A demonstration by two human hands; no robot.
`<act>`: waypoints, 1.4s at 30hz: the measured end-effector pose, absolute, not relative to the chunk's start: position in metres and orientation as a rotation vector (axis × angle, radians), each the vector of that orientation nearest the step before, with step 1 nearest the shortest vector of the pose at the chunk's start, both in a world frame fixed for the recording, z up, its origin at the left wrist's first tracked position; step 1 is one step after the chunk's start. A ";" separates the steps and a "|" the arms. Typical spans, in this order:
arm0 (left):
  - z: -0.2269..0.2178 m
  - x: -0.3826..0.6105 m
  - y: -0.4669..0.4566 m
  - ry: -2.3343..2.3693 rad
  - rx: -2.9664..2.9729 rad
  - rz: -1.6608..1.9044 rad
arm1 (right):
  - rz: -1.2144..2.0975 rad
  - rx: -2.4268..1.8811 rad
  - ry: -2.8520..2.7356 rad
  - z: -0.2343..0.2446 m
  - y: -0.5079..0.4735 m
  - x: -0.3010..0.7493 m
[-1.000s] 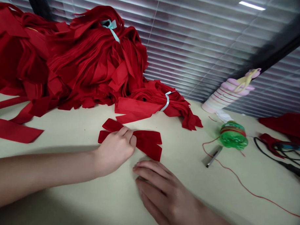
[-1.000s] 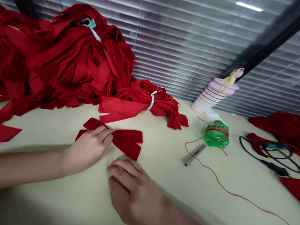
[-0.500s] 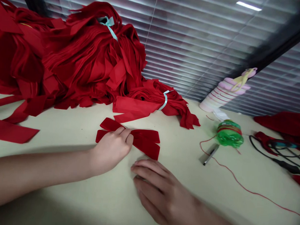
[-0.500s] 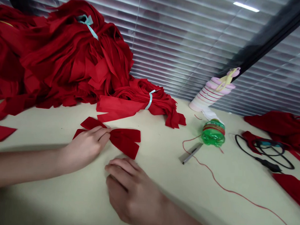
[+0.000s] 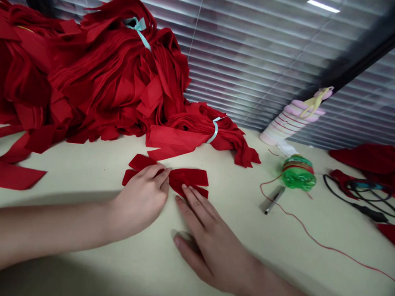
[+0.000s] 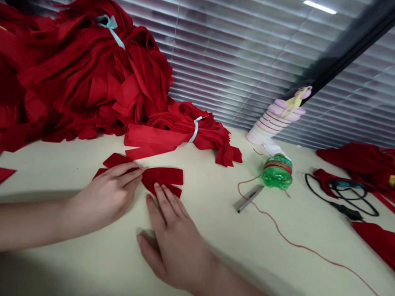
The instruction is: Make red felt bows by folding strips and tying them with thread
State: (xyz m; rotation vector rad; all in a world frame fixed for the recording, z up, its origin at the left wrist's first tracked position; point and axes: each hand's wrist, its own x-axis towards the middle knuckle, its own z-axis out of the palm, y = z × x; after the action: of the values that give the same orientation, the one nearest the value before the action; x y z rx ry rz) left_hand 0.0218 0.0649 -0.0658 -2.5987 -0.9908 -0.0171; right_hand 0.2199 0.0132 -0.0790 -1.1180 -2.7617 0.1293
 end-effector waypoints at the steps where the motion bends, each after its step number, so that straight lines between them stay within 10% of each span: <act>1: -0.067 0.022 0.063 -0.996 -2.602 0.021 | 0.128 -1.117 -2.765 -0.079 0.013 0.220; 42: -0.050 0.023 0.085 -1.493 -2.736 -0.367 | 0.131 -1.051 -2.619 -0.079 0.014 0.220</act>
State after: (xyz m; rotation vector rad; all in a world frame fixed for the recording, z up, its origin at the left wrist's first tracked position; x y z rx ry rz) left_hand 0.0227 0.0852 -0.0500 -2.7363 -1.4932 -0.3674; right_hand 0.2196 0.0136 -0.0794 -1.0515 -2.6186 0.1312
